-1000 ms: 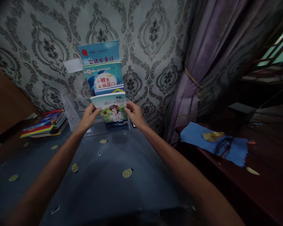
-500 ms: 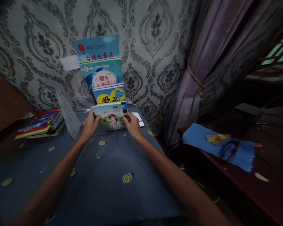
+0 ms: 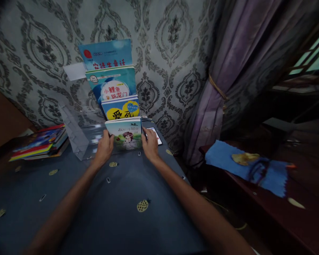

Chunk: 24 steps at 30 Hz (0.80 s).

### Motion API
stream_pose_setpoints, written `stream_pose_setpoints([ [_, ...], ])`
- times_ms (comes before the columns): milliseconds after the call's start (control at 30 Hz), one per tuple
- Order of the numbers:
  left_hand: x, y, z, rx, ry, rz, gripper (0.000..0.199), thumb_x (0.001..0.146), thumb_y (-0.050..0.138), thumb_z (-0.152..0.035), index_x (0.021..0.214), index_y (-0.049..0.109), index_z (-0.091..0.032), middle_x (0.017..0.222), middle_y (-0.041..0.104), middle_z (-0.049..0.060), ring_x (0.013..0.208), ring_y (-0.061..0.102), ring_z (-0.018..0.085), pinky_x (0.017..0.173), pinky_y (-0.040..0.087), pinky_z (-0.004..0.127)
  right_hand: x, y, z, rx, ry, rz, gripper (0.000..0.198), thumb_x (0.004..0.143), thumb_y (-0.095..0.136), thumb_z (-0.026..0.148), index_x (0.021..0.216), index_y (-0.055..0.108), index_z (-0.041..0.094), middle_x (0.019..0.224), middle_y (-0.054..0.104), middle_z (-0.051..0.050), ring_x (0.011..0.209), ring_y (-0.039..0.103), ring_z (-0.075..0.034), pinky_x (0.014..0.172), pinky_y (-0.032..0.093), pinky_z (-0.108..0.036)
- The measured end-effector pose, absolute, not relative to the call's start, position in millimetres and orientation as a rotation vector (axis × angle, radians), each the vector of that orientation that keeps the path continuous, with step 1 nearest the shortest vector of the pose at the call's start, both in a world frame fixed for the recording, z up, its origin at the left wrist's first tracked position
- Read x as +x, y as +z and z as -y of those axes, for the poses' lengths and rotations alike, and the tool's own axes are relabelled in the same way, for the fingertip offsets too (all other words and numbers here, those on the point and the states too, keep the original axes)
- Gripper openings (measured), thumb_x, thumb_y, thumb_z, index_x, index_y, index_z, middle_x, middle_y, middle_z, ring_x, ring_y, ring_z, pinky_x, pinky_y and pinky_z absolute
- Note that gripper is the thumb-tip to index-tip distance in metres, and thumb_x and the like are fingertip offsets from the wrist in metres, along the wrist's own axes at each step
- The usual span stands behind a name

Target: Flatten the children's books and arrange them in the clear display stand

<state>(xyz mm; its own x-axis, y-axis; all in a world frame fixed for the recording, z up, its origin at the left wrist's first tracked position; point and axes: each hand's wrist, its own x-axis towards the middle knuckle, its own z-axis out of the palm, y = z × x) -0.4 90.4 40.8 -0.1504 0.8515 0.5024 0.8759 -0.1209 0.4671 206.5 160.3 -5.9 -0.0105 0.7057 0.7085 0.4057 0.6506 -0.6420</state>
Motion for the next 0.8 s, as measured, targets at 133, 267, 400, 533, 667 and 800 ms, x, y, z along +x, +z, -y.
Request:
stream_pose_setpoints([
  [133,5,38,-90,-1.978,-1.104,2.167,0.010,0.101,0.036,-0.024,0.111,0.040,-0.022,0.091,0.070,0.009,0.082,0.069,0.026,0.069,0.046,0.030,205,-3,-160,-0.930,0.308,1.638,0.034,0.096,0.046,0.033,0.118,0.069,0.022,0.104,0.067,-0.011,0.102,0.063,-0.029,0.092,0.051,-0.048],
  [267,10,35,-90,-1.971,-1.077,2.198,0.016,0.102,0.033,-0.026,0.116,0.038,-0.020,0.097,0.071,0.014,0.085,0.070,0.029,0.070,0.047,0.033,207,0,-156,-0.895,0.336,1.634,0.032,0.096,0.049,0.039,0.113,0.069,0.020,0.101,0.066,-0.010,0.097,0.063,-0.027,0.088,0.051,-0.044],
  [400,11,31,-91,-1.975,-1.129,2.157,0.020,0.102,0.032,-0.026,0.120,0.038,-0.018,0.102,0.070,0.016,0.087,0.069,0.029,0.073,0.048,0.035,207,1,-155,-0.877,0.433,1.597,0.028,0.093,0.052,0.038,0.107,0.068,0.020,0.100,0.067,-0.009,0.090,0.063,-0.025,0.079,0.052,-0.038],
  [533,8,25,-94,-1.980,-1.263,2.104,0.017,0.101,0.036,-0.027,0.116,0.041,-0.021,0.097,0.069,0.013,0.082,0.068,0.028,0.071,0.047,0.034,207,1,-158,-0.884,0.499,1.567,0.025,0.091,0.053,0.038,0.102,0.067,0.021,0.096,0.069,-0.008,0.087,0.063,-0.024,0.078,0.052,-0.036],
  [667,6,21,-95,-1.977,-1.361,2.056,0.011,0.100,0.040,-0.028,0.110,0.043,-0.024,0.089,0.068,0.009,0.077,0.066,0.027,0.068,0.046,0.033,207,1,-163,-0.888,0.499,1.563,0.028,0.090,0.053,0.038,0.106,0.068,0.021,0.095,0.068,-0.008,0.087,0.062,-0.024,0.078,0.051,-0.037],
  [800,7,23,-93,-1.982,-1.301,2.069,0.010,0.100,0.039,-0.025,0.109,0.042,-0.024,0.090,0.068,0.009,0.077,0.066,0.026,0.068,0.046,0.033,207,0,-165,-0.888,0.498,1.580,0.028,0.091,0.052,0.040,0.103,0.070,0.021,0.096,0.067,-0.008,0.088,0.061,-0.024,0.075,0.051,-0.036],
])
